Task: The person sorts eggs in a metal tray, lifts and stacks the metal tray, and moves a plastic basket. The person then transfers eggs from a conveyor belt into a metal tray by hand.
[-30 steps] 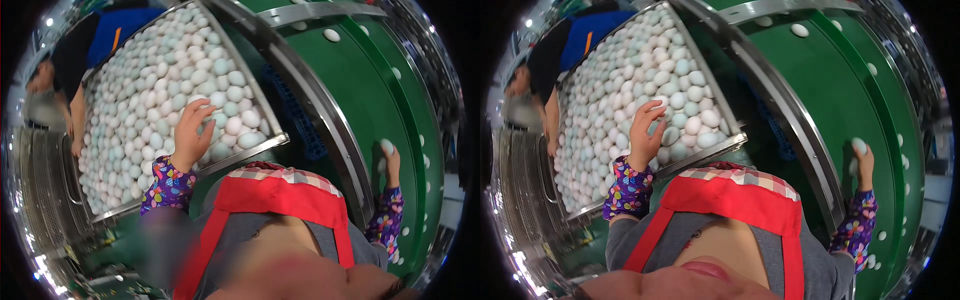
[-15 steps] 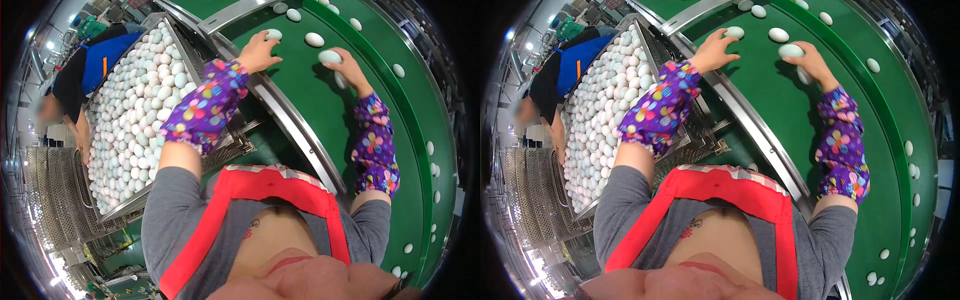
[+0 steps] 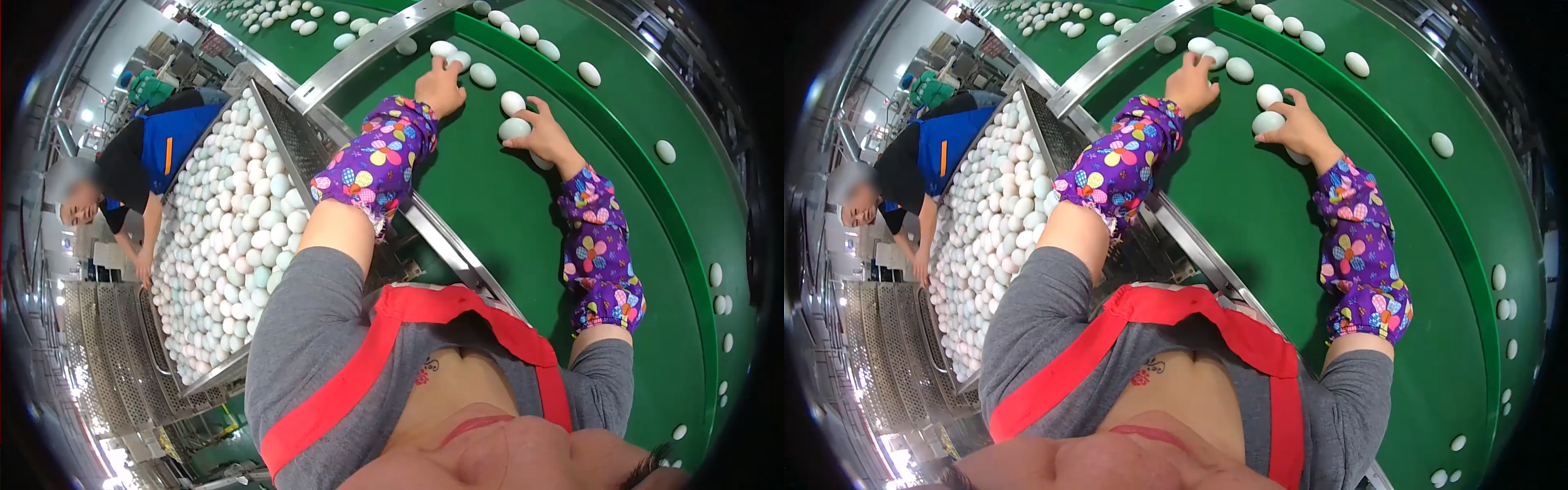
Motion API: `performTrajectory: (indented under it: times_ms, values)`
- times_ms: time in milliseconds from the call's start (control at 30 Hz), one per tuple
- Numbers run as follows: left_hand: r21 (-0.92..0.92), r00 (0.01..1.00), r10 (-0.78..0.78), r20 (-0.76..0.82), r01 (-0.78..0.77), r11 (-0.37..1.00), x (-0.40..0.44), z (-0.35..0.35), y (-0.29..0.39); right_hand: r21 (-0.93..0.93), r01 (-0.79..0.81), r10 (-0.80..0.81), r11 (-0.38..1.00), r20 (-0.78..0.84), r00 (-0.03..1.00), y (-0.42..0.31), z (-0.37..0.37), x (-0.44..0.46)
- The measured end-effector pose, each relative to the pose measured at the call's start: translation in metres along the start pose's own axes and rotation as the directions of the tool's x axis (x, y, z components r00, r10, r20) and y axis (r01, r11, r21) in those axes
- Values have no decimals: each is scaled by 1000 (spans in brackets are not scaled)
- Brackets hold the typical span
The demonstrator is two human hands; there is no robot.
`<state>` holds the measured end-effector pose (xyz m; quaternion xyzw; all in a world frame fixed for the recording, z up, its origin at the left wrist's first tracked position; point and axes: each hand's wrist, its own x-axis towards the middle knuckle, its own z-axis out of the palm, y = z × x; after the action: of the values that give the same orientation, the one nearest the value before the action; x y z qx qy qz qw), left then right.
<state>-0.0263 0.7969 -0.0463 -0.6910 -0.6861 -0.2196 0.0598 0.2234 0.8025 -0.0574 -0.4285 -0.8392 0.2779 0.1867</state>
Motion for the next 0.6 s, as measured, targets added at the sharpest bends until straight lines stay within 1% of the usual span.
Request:
performTrajectory:
  times_ms: [67, 100, 133, 167, 200, 233, 267, 300, 333, 367, 400, 433, 467, 500, 533, 600]
  values:
    - [56, 996, 33, 89, -38, 998, 21, -4, 5, 4, 20, -20, 1000, -14, 1000, 0, -5, -5]
    - [97, 978, 77, 192, -96, 991, 30, -1, 10, 56, 30, -30, 998, 1, 1000, -5, -12, -8]
    - [141, 952, 105, 289, -151, 979, 38, 3, 14, 25, 34, -34, 999, 12, 999, 0, -11, -9]
    - [197, 932, 127, 338, -202, 959, 44, 19, 17, -4, 51, -51, 999, 29, 998, 10, -11, -9]
    - [236, 888, 107, 448, -232, 944, 46, 18, 30, -33, 91, -89, 995, 53, 995, 15, -11, -3]
    - [272, 888, 133, 440, -272, 923, 46, 23, 39, -10, 111, -110, 994, 95, 989, 20, -9, 0]
    - [262, 842, 161, 514, -333, 906, 53, 27, 43, 12, 137, -137, 991, 146, 980, 23, -5, 0]
    - [218, 803, 187, 566, -365, 905, 60, 42, 41, -18, 123, -120, 992, 127, 985, 21, -2, -6]
    - [200, 835, 216, 506, -358, 912, 65, 75, 30, -50, 104, -99, 993, 109, 989, 14, -3, -13]
    - [231, 813, 162, 559, -341, 911, 52, 36, 52, -77, 82, -73, 994, 110, 991, 5, -5, -20]
    - [181, 856, 86, 510, -204, 962, 43, 47, 55, -105, 42, -31, 994, 108, 994, 1, -4, -28]
    - [180, 842, 62, 536, -185, 966, 34, 31, 58, -127, 36, -25, 991, 84, 996, -1, -1, -32]
    - [150, 841, 74, 535, -181, 972, 30, 44, 54, -150, 19, -13, 988, 43, 999, 0, -3, -40]
    - [67, 837, 96, 538, -156, 985, 30, 42, 48, -152, 30, -28, 988, 10, 1000, 2, -3, -45]
    - [-18, 832, 117, 542, -128, 992, 27, 43, 44, -136, -45, 49, 990, 27, 998, 4, -6, -49]
    - [-198, 840, 231, 491, -151, 969, 14, 45, 39, -157, -31, 21, 987, -66, 998, 9, -8, -70]
